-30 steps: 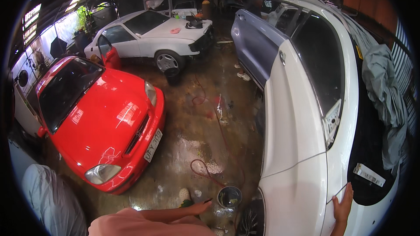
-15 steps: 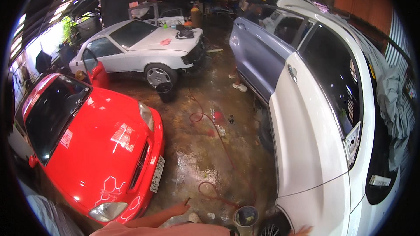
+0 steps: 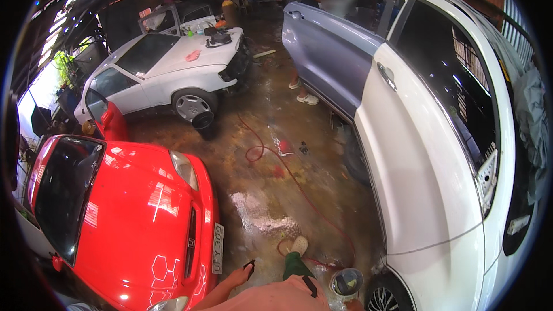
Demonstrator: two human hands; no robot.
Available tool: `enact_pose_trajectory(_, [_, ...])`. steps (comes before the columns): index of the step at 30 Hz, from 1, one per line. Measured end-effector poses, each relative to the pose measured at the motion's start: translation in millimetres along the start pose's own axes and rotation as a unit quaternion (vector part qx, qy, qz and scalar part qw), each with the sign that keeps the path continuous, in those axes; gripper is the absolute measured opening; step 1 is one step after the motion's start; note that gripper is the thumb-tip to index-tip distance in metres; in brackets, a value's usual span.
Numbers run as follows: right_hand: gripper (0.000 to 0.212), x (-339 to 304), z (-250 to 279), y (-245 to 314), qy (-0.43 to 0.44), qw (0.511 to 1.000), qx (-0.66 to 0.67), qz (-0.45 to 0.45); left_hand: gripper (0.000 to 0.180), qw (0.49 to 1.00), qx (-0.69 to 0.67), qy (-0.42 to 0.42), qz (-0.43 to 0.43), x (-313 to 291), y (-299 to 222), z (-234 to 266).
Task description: The person rubs the white car's rear fender with a sanding block and then uses a hammer to tap the wheel arch area. The person also opens the rear door to access the interior.
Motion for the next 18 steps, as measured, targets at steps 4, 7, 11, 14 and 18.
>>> enact_pose_trajectory(4, [0.05, 92.4, 71.9, 7.7, -0.004, 0.994, -0.083, 0.069, 0.085, 0.998, -0.032, -0.052, -0.034, 41.2, -32.6, 49.8])
enact_pose_trajectory(7, [0.045, 165.8, 165.3, 90.1, -0.11, 0.971, -0.117, 0.176, 0.081, 0.993, -0.083, -0.003, 0.083, 94.9, 12.7, 82.8])
enact_pose_trajectory(11, [0.048, 243.1, 287.8, 190.0, -0.193, 0.967, 0.02, 0.164, 0.059, 0.912, -0.346, -0.122, 0.182, 154.7, 58.1, 131.0])
enact_pose_trajectory(14, [0.051, 258.7, 327.8, 250.6, -0.147, 0.976, 0.096, 0.129, 0.068, 0.852, -0.446, -0.103, 0.253, 133.1, 73.6, 109.4])
enact_pose_trajectory(18, [0.053, 289.1, 368.0, 330.8, -0.116, 0.972, 0.114, 0.167, 0.049, 0.824, -0.471, -0.063, 0.309, 128.4, 81.8, 118.1])
Point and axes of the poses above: each hand's wrist, its own x-axis towards the middle knuckle, its own z-axis out of the back of the hand, y = z × x, the point moved 9 cm from there along x, towards the middle knuckle, and after that the axes turned 11 degrees about z, right-handed, at the moved point
